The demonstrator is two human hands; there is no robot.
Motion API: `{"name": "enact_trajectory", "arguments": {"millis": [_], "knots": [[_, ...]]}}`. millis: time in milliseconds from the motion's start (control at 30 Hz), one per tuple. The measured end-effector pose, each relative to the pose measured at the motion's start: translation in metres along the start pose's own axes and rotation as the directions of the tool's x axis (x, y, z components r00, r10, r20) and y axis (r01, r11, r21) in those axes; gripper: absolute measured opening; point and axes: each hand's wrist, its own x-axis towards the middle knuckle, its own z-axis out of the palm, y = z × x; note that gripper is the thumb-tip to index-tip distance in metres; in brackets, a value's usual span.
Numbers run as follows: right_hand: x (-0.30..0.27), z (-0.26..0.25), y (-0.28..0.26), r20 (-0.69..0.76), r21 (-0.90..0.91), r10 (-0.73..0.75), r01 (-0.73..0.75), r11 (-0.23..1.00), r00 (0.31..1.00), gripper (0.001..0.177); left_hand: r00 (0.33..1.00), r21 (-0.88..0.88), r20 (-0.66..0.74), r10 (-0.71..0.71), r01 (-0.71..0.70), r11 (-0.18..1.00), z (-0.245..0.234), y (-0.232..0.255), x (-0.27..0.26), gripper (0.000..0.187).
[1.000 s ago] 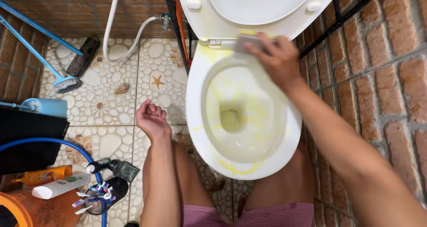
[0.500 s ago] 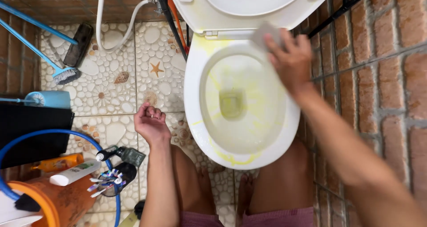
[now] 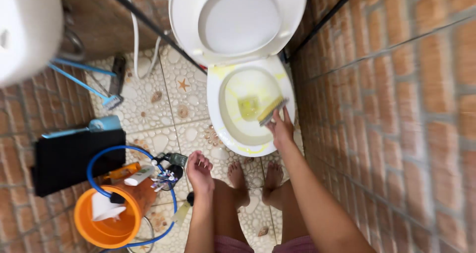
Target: The person scrubs the toilet tank lid, seat, and bowl using a handheld brush and a handheld bidet sprayer. They rinse the surfaces with water from the sprayer and continue scrubbing the interior of the bowl.
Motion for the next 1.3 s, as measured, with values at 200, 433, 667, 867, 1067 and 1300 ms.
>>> {"name": "enact_trajectory", "arguments": {"millis": [200,433,667,867,1067,1300], "knots": [[-0.060,0.004,-0.005,0.043,0.087,0.203,-0.206,0.975,0.978,0.093,0.989,0.217,0.146,-0.027,-0.005,0.976,0.033,0.097,-0.064,0.011],[-0.019,0.150,-0.033,-0.135,0.104,0.181,-0.168,0.980,0.974,0.091,0.971,0.317,0.211,-0.111,0.039,0.947,0.042,0.160,0.010,0.010],[0.103,0.200,-0.042,-0.395,0.408,0.055,0.121,0.905,0.917,0.079,0.974,0.552,0.154,-0.167,0.055,0.832,0.025,0.252,0.096,0.011],[0.056,0.269,0.047,-0.088,0.474,0.193,-0.129,0.871,0.977,0.084,0.973,0.588,0.068,-0.220,0.139,0.797,0.025,0.282,0.145,0.004],[0.082,0.214,-0.051,-0.381,0.270,0.038,0.072,0.960,0.924,0.076,0.941,0.685,0.180,-0.287,0.089,0.723,0.086,0.266,0.120,0.010],[0.036,0.249,-0.041,-0.217,0.334,0.296,-0.215,0.918,0.930,0.077,0.953,0.715,0.037,-0.301,0.185,0.675,0.088,0.241,0.107,0.007]]}}
